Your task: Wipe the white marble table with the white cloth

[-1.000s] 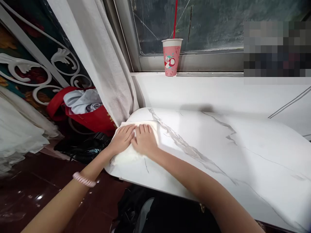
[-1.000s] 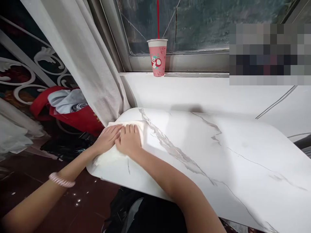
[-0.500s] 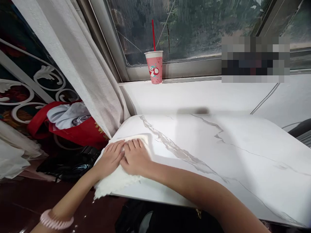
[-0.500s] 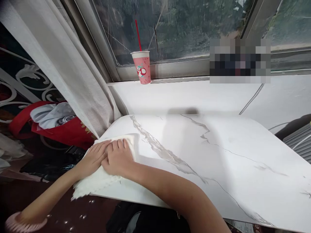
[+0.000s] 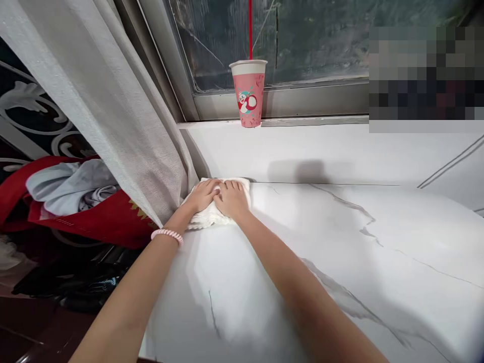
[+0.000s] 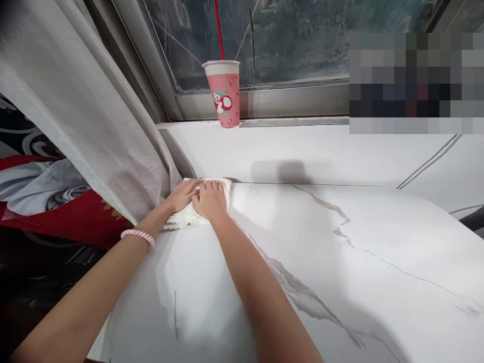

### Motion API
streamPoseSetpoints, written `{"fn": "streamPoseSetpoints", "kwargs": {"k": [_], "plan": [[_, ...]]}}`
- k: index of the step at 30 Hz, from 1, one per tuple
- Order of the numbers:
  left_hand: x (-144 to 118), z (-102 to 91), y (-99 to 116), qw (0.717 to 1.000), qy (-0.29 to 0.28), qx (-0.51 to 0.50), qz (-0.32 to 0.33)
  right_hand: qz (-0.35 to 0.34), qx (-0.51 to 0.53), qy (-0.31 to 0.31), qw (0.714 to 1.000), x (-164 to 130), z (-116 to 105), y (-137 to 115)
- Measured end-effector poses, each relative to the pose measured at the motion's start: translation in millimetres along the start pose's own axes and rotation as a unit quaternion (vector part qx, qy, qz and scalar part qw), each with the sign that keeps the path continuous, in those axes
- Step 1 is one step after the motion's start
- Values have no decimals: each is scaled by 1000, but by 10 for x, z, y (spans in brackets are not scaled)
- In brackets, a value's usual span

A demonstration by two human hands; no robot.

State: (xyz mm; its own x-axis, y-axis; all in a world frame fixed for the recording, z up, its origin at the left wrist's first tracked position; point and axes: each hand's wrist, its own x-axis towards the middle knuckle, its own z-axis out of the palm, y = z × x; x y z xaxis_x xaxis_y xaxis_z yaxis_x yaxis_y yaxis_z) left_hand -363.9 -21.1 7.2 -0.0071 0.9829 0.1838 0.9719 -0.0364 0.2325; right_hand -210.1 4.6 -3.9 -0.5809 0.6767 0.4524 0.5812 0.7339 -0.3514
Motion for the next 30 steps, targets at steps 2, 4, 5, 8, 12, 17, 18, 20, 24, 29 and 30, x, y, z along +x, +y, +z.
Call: {"fn": "streamPoseSetpoints", "kwargs": {"k": [2,4,5,8,12,17,18,20,24,29,30], "plan": [[134,23,-28,1000,5,4,-1,10,0,11,1000,100,36,52],[242,42,-53,1000,8,10,-5,20,-1,19,1000,180,70,88],[286,50,-65,1000,9,12,-7,24,-1,21,1000,211,84,102],[358,66,-102,1000,12,9,-6,29,-3,20,999,255,102,129],[286,72,-138,999,26,-20,11,16,-10,13,1000,184,66,129],[-54,49,-33,998,37,-44,20,-11,0,3,1000,-104,-67,47],[-143,36,13,998,35,-47,24,-12,2,1,1000,-181,-99,14],[-332,6,111,998,32,-53,28,-9,3,-4,1000,-346,-163,-73],[-759,-70,291,997,30,-65,24,-1,4,-16,1000,-717,-277,-326],[-1379,-166,522,997,34,-67,24,-6,10,-22,1000,-1240,-428,-681],[-1505,-179,584,997,35,-62,21,-11,12,-22,1000,-1345,-465,-733]]}}
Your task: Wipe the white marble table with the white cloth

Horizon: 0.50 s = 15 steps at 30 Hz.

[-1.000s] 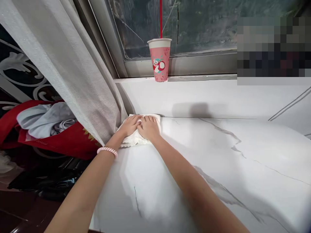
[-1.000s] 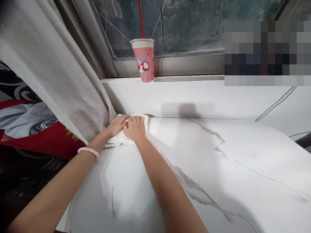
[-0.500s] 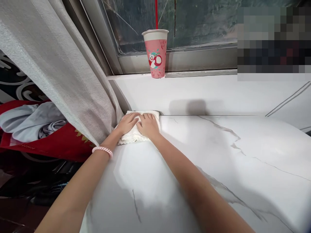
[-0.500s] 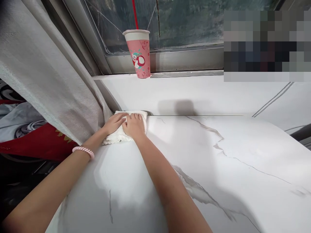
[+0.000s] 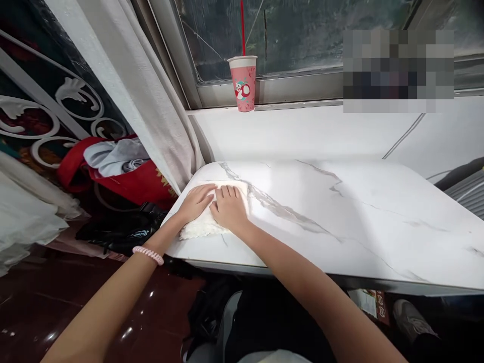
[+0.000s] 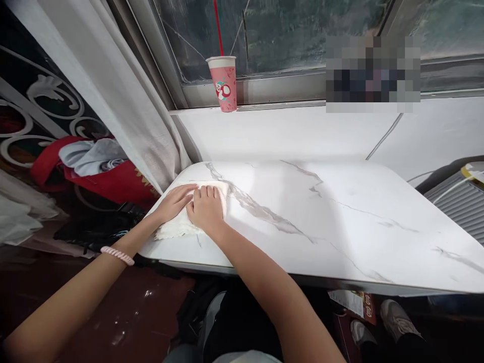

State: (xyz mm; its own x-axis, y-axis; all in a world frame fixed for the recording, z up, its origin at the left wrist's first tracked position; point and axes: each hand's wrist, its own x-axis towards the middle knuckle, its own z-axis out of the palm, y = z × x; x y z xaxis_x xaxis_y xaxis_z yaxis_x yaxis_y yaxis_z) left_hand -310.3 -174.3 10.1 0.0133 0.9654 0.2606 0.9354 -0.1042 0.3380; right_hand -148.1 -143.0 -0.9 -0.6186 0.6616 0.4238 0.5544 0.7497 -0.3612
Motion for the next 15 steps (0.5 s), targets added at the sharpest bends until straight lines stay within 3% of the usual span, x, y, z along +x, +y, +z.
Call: {"fn": "streamPoseSetpoints", "kwargs": {"k": [3,7,12,15], "plan": [[-327,4,243,1000,3,26,-15,-29,0,-4,1000,-299,-114,-88],[-581,121,645,998,8,59,-28,-61,3,-8,998,-649,-311,-1],[-546,335,1089,996,8,90,0,-59,2,-18,998,-918,-549,293],[-376,401,1149,996,-3,93,19,-47,-10,-21,999,-888,-606,445]]}}
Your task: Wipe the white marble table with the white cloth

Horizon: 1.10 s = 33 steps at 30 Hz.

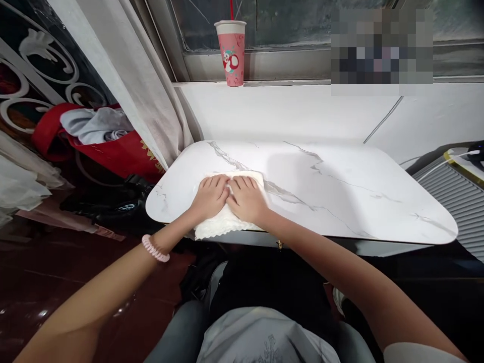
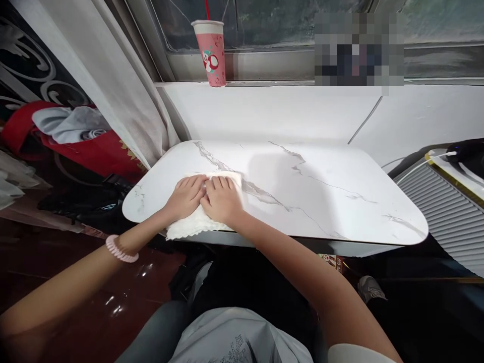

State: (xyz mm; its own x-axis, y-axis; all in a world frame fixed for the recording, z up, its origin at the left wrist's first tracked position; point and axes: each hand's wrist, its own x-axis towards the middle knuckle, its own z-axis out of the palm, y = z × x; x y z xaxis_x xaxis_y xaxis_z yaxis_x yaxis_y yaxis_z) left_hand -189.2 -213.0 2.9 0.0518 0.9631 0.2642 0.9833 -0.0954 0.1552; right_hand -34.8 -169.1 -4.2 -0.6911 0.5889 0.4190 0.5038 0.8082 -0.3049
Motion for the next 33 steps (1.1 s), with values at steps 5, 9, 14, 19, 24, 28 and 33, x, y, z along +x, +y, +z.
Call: {"fn": "streamPoseSetpoints", "kwargs": {"k": [5,9,14,19,24,28,33], "plan": [[458,44,-257,999,-26,-17,14,19,-15,7,1000,379,85,215],[913,141,-455,1000,-18,-25,-4,37,-24,1,999,762,183,472],[1434,305,-546,1000,-13,-20,-16,57,-18,-4,998,1099,227,849],[1801,385,-565,1000,-23,-1,1,78,-2,22,997,1319,257,1145],[2099,476,-463,1000,-13,10,2,67,9,25,997,1418,208,1468],[2290,573,-239,1000,0,17,19,91,-6,32,995,1365,84,1714],[2365,660,107,999,9,28,18,100,-36,21,994,1184,-86,1916]]}}
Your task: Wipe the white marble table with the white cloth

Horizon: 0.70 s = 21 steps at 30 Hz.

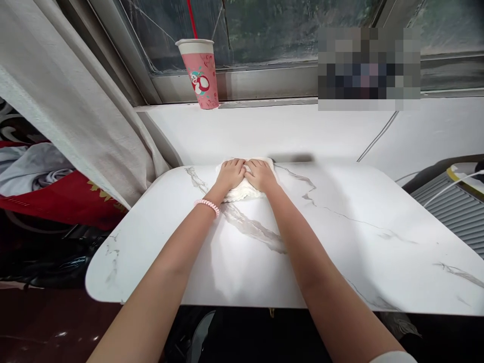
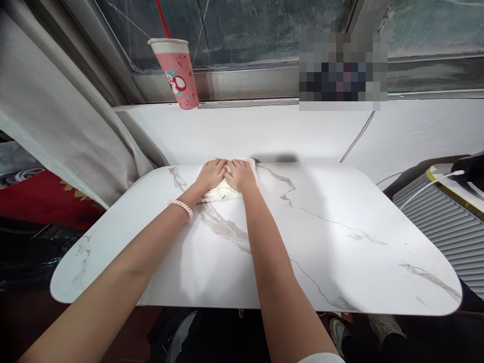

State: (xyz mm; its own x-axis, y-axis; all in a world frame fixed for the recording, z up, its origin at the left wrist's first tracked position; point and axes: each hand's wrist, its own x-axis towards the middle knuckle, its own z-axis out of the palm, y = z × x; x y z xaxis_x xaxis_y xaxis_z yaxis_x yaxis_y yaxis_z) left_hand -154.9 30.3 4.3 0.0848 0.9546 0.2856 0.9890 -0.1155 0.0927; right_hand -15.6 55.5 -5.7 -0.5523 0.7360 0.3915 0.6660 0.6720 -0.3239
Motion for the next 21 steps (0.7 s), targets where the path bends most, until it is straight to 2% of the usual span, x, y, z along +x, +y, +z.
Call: {"fn": "streamPoseSetpoints", "kwargs": {"k": [5,10,13,18,21], "plan": [[-120,8,234,1000,19,-16,3,-5,-52,1,999,-221,-97,50],[-434,-74,426,999,8,-24,28,-15,-81,-3,997,-613,-222,-87],[-757,-160,587,998,-3,-23,63,-22,-111,-14,993,-973,-342,-226],[-1493,-294,913,997,-2,-13,80,-70,-129,-27,989,-1723,-571,-484],[-1817,-337,1084,992,6,-5,124,-77,-130,-25,988,-2114,-687,-604]]}}
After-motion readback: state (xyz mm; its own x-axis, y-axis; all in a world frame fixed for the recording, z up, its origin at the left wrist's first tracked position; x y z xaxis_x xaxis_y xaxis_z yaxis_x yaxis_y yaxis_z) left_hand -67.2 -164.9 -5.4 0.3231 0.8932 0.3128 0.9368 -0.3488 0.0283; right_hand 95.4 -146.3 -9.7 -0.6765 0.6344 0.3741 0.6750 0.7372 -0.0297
